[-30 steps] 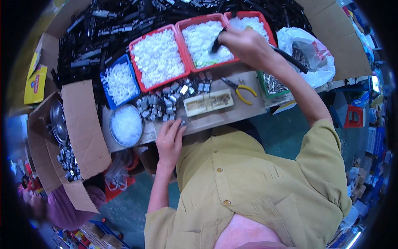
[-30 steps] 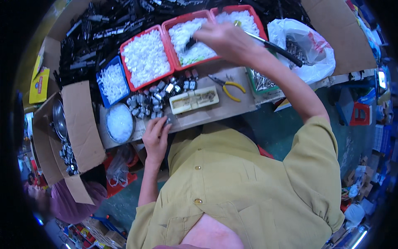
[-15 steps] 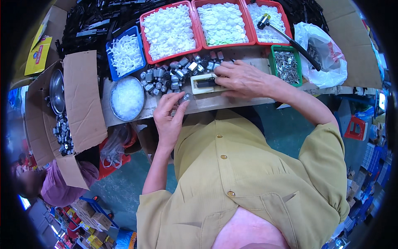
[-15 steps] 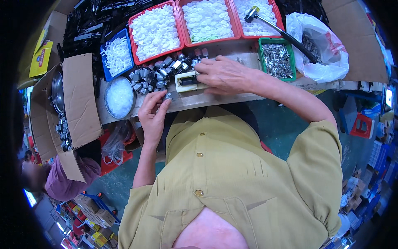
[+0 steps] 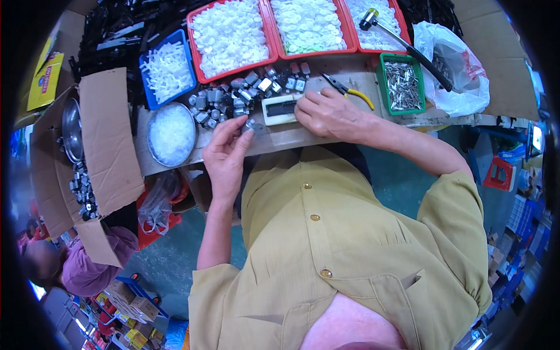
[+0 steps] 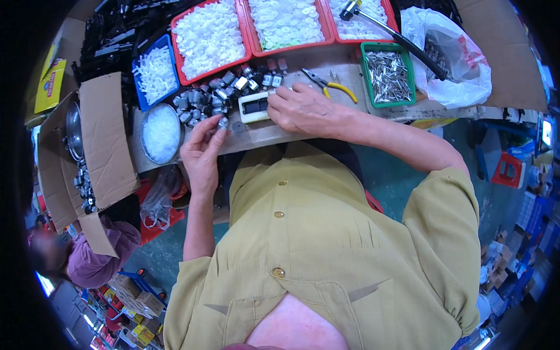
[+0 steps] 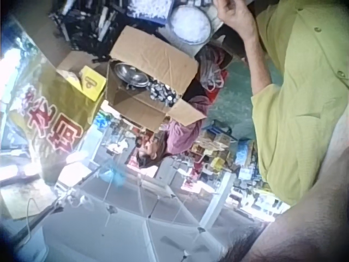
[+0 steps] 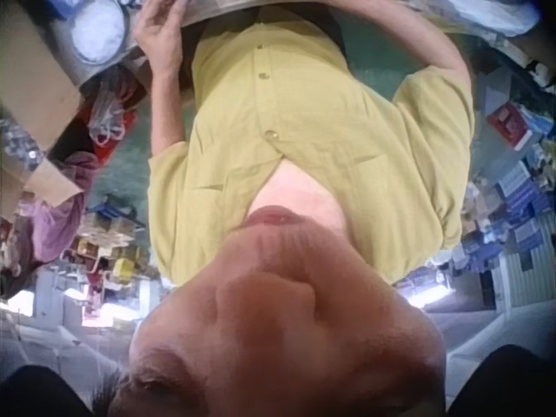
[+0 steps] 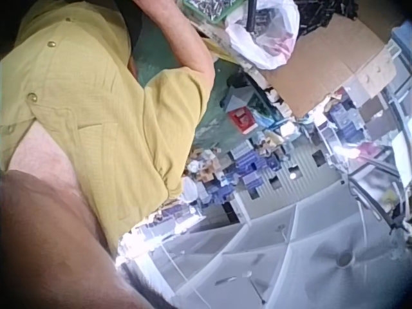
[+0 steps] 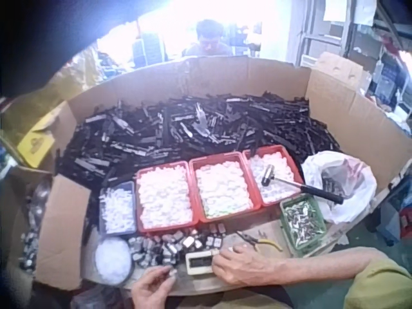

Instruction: The person assembles small metal lock cylinders at a workbench. They insert pins and white plastic components into the cylinders, use a hammer to tap them into place, and occasionally use pliers to adjust parts. The assembled units are placed into a cardboard box.

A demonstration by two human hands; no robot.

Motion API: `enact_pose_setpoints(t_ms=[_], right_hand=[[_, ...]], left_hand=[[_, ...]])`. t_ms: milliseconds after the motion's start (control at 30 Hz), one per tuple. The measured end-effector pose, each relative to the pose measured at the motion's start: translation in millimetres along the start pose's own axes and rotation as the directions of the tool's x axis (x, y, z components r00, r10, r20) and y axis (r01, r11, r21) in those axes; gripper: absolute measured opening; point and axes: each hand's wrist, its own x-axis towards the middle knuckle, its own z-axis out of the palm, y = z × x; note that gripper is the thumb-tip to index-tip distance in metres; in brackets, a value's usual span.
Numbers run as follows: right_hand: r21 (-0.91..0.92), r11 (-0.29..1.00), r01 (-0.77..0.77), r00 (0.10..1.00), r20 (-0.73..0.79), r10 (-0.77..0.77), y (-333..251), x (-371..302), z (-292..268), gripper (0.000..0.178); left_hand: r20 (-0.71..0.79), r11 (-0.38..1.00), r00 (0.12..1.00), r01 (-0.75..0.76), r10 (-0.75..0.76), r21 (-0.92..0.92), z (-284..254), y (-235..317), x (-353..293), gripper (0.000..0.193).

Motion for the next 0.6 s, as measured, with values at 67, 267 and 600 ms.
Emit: enact_pose_setpoints(t_ms=[67, 267, 600], right_hand=[[0.109, 0.992, -0.060, 0.998, 0.025, 0.058, 4.0, 3.6, -0.7, 0.009], [0.552, 0.808, -0.206, 0.961, -0.040, 0.272, -0.4, 33.2, -20.4, 0.033], [0.666, 0.728, -0.164, 0.956, -0.074, 0.284, -3.1, 41.0, -15.6, 0.028]], left_hand=[[-0.005, 0.989, 0.994, 0.108, -0.109, -0.098, 2.7, 5.6, 0.7, 0.031], [0.139, 0.898, 0.949, 0.314, -0.284, -0.307, 4.8, 1.8, 4.1, 0.028], [0.260, 0.870, 0.902, 0.412, -0.345, -0.272, 12.4, 16.2, 10.3, 0.028]])
